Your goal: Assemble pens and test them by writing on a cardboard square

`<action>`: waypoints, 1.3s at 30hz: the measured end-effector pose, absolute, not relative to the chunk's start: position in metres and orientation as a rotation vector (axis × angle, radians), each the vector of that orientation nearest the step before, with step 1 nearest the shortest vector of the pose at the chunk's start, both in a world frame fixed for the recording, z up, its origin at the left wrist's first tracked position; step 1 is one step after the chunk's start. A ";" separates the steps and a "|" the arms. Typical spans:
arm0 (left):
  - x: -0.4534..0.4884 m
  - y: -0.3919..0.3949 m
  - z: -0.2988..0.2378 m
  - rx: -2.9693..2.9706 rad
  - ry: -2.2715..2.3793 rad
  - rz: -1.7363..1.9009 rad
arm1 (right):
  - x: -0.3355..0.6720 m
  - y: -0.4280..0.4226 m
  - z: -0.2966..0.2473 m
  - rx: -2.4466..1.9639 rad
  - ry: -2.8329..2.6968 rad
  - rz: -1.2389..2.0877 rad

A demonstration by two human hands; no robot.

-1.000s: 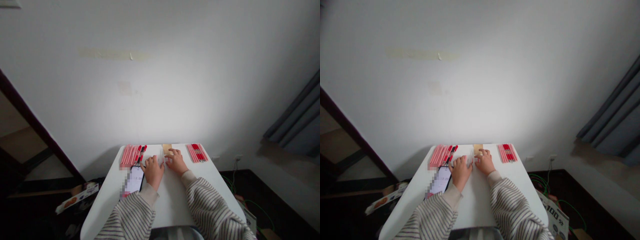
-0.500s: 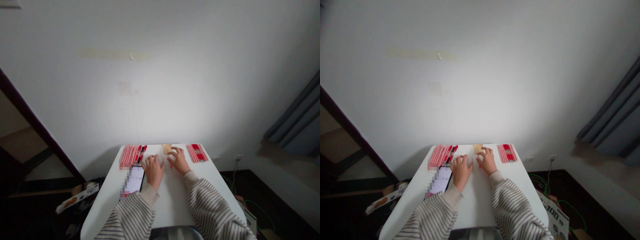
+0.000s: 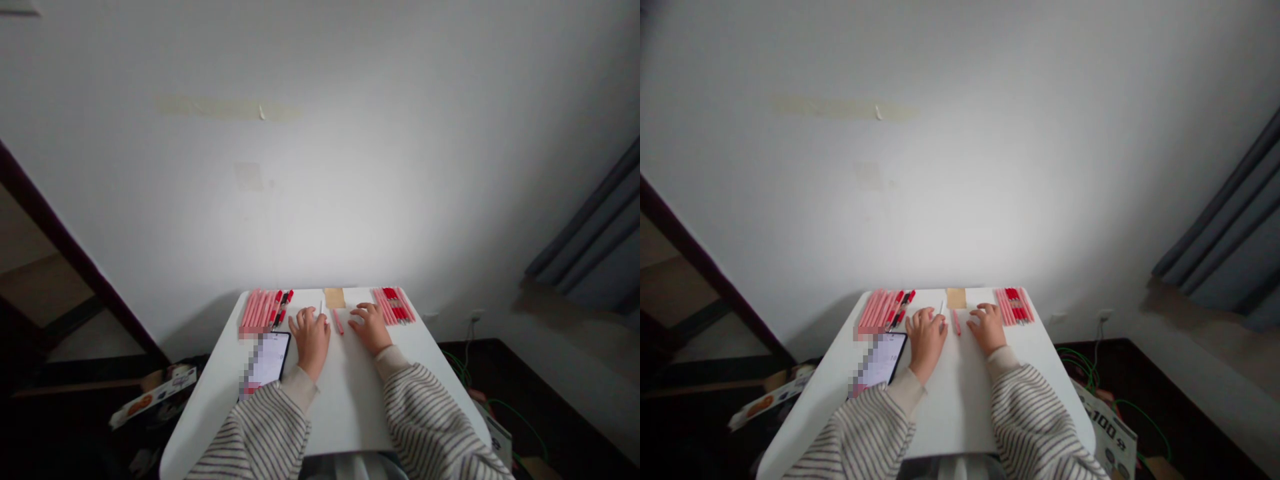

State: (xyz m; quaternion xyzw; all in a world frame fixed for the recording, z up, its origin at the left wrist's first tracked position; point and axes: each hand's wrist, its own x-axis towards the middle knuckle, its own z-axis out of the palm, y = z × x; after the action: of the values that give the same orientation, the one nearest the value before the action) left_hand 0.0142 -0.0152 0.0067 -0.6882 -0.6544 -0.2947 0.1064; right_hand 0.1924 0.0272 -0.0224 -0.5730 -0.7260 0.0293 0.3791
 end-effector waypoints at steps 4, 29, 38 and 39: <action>0.015 -0.013 0.008 -2.031 -1.938 -0.854 | 0.193 0.026 -0.025 -1.487 -1.867 0.079; 0.014 -0.014 0.005 -2.041 -1.934 -0.924 | 0.189 0.023 -0.023 -1.468 -1.858 0.026; 0.015 -0.013 0.004 -2.036 -1.948 -0.938 | 0.191 0.025 -0.025 -1.449 -1.839 0.037; 0.015 -0.014 0.004 -2.029 -1.950 -0.947 | 0.191 0.025 -0.025 -1.444 -1.836 0.038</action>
State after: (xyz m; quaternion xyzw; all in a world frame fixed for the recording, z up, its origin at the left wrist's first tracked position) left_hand 0.0150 -0.0136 0.0043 -0.6808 -0.6542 -0.3179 0.0862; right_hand 0.1905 0.0247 -0.0251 -0.5688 -0.7231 0.0151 0.3917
